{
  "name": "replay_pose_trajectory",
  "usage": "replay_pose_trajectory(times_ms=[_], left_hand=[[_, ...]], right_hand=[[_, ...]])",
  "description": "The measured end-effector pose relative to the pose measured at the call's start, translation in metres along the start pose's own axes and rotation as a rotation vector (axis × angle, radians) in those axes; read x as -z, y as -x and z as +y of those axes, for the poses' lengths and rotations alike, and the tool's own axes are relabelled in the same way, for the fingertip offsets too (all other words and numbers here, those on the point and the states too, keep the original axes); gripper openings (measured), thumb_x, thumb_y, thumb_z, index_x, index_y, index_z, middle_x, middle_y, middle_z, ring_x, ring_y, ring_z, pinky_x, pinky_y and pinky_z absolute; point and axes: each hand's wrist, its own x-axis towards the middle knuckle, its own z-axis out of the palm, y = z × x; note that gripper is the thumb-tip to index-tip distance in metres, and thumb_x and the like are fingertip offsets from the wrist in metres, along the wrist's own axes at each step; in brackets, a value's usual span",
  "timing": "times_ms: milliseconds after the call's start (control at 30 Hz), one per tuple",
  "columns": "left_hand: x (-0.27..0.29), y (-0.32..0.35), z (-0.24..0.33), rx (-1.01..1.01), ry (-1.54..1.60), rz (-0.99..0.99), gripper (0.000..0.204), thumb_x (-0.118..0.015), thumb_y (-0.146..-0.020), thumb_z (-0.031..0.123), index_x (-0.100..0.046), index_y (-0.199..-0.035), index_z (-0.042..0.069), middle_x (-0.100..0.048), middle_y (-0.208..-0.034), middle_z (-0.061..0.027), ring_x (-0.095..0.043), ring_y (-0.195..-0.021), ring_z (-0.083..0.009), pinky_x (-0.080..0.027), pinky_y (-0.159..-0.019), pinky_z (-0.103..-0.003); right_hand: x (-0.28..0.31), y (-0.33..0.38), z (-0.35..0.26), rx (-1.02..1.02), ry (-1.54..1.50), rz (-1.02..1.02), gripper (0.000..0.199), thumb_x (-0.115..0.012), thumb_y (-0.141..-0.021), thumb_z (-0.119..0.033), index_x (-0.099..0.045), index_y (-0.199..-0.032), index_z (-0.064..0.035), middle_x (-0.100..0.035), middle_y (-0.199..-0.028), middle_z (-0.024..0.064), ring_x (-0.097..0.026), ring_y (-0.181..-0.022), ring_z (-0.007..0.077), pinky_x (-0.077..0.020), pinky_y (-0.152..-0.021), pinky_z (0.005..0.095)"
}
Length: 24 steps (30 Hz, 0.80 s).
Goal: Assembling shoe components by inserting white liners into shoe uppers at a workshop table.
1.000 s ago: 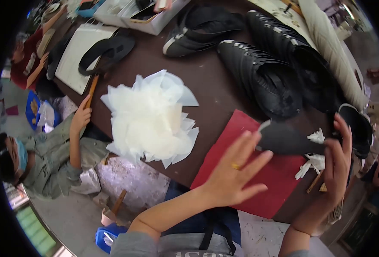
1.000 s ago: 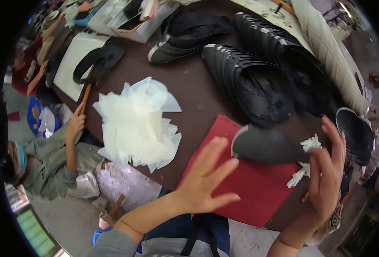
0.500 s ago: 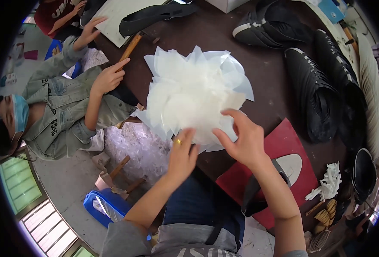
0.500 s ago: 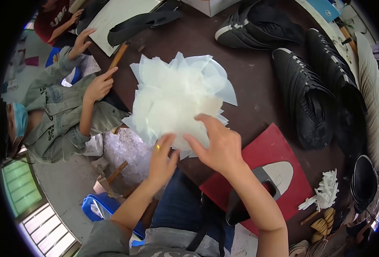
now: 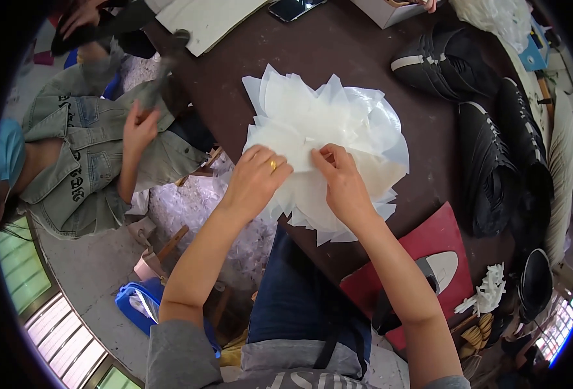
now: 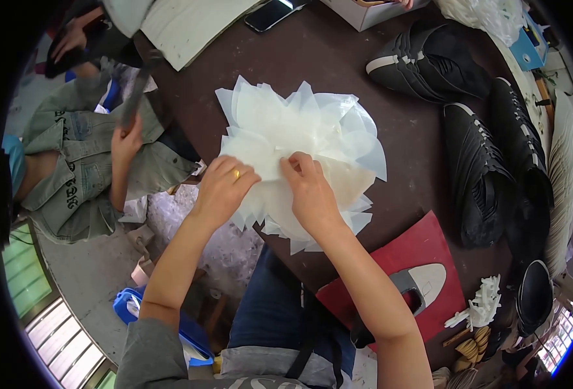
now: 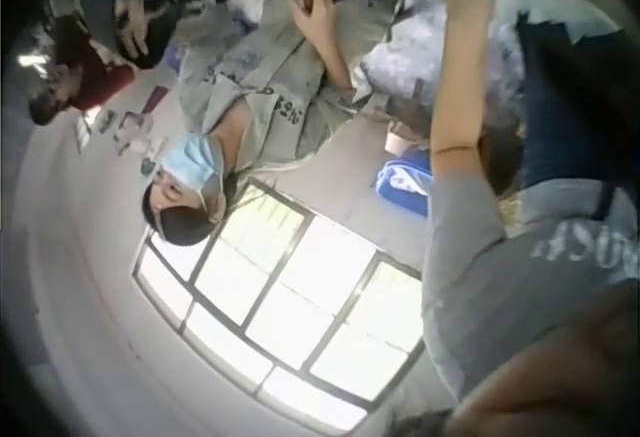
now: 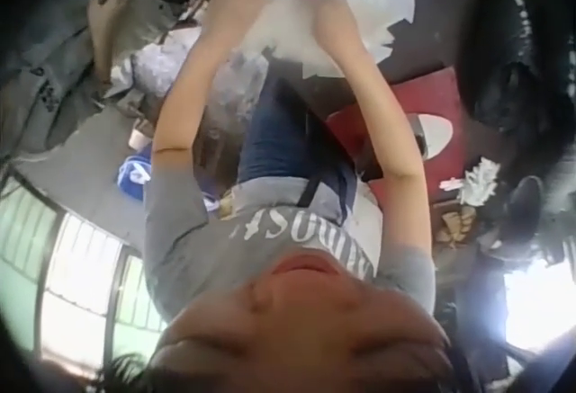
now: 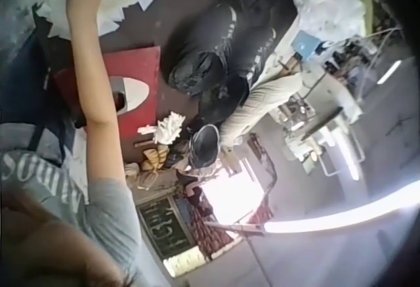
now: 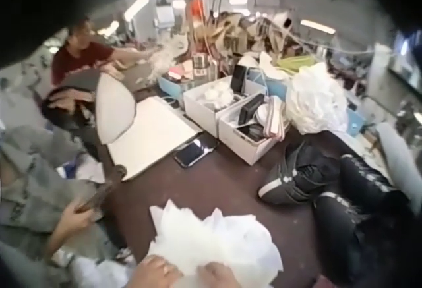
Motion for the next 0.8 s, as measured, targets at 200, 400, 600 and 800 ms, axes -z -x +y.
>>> replay_pose_trajectory(times_ms=[200,400,600,800], left_hand=[[0.075,0.069,0.033,0.175,0.094,0.018,0.016,-0.062,-0.07,0.001,-0.056,-0.085,0.007,-0.058,-0.089,-0.0034,-0.052,-0.075,-0.0196,-0.044,-0.077,-0.033],[0.114,0.054,0.066,0.76,0.427,0.237,0.012,-0.059,-0.072,-0.005,-0.058,-0.082,0.002,-0.058,-0.086,-0.007,-0.05,-0.071,-0.0157,-0.042,-0.062,-0.023],[0.044,-0.016,0.138,0.45,0.696,-0.169,0.017,-0.062,-0.072,-0.003,-0.064,-0.088,0.001,-0.06,-0.088,-0.0069,-0.053,-0.07,-0.0155,-0.042,-0.06,-0.023],[-0.045,-0.097,0.258,0.466,1.207,-0.632,0.019,-0.058,-0.081,0.002,-0.061,-0.098,-0.006,-0.064,-0.082,-0.0089,-0.06,-0.068,-0.0118,-0.048,-0.062,-0.018]], right_hand=[[0.001,-0.009,-0.011,0.001,0.013,0.039,0.033,-0.05,-0.078,0.006,-0.057,-0.109,0.0024,-0.052,-0.111,0.013,-0.053,-0.089,0.0236,-0.0451,-0.077,0.0287],[0.056,0.018,-0.024,-0.233,-0.825,0.02,0.027,-0.053,-0.082,0.0,-0.057,-0.109,0.0015,-0.061,-0.1,0.0129,-0.057,-0.079,0.0183,-0.0453,-0.071,0.0272],[0.117,0.164,-0.024,-0.537,-0.693,0.147,0.021,-0.065,-0.077,-0.004,-0.063,-0.097,0.0024,-0.064,-0.078,0.0039,-0.05,-0.056,0.0097,-0.0398,-0.051,0.0202],[0.151,0.264,0.019,-1.001,-0.876,0.939,0.02,-0.058,-0.082,-0.004,-0.061,-0.099,0.0066,-0.064,-0.082,0.0068,-0.058,-0.062,0.0114,-0.0483,-0.059,0.0185]])
